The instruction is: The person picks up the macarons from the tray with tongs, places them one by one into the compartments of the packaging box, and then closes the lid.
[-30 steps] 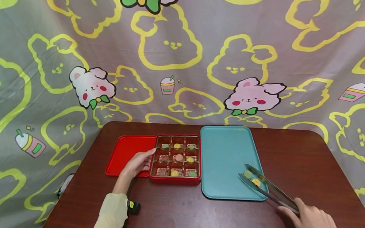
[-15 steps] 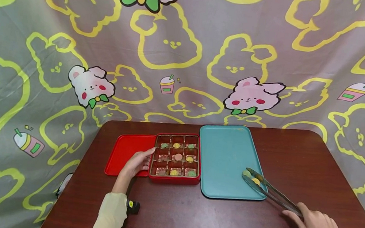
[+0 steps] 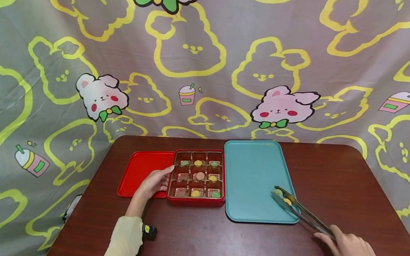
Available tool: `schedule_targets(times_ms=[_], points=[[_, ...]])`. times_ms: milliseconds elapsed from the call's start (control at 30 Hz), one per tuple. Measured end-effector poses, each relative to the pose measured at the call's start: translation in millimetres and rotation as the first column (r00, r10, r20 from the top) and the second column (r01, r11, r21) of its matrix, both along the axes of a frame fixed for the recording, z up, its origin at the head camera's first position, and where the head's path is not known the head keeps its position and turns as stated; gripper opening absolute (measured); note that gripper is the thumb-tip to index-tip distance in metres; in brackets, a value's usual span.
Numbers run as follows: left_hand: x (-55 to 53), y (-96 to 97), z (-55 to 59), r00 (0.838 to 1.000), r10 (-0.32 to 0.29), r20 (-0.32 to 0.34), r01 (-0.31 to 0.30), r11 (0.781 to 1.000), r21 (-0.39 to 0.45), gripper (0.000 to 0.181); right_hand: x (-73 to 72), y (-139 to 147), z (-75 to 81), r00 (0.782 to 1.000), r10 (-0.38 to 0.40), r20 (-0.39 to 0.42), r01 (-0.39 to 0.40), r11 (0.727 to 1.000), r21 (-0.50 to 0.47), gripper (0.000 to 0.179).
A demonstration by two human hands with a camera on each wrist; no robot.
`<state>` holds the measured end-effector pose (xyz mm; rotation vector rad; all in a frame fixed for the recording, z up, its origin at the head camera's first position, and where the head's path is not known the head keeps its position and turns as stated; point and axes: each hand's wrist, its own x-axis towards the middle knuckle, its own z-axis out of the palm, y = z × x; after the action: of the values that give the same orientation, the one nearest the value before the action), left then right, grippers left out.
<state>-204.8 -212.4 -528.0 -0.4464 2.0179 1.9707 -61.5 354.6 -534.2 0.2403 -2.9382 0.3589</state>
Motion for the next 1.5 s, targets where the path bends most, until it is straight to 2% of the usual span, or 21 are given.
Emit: schedule_targets(times_ms=[300,433,700,933,1367,1500], points=[[0.5,-0.1,-0.2,1.000,0.004,-0.005,-0.004,1.000,0.005,0.040,-8.3,-11.4,3.0,0.998,0.039,-0.050,-0.039,0.999,-0.013,0.037],[-0.4,0.2,0.0,1.000,0.006,0.001,-0.006,1.000,0.011,0.040,-10.2,-12.0,8.1,0.998,0.029,-0.054,-0.029,0.999,-0.013,0.039],[-1.6,-0.4,-0.3,1.000,0.004,0.003,-0.004,1.000,0.012,0.041,-3.3,-3.9,14.2,0.999,-0.030,0.011,0.030,1.000,0.003,0.041],[-0.9,-2.5,-0.4,1.000,0.008,0.006,-0.008,1.000,0.017,0.039,4.6,1.0,9.3,0.999,-0.001,-0.050,0.000,1.000,-0.014,0.038],[-0.7,-1.2,-1.6,1.000,0.003,0.000,-0.003,1.000,0.023,0.040,3.6,-3.2,16.1,1.000,-0.020,0.014,0.020,0.999,-0.027,0.034],[-0.3,-0.9,-1.5,1.000,0.000,-0.008,0.000,1.000,0.024,0.039,1.8,-5.8,18.2,1.000,-0.015,-0.022,0.014,1.000,-0.023,0.035]])
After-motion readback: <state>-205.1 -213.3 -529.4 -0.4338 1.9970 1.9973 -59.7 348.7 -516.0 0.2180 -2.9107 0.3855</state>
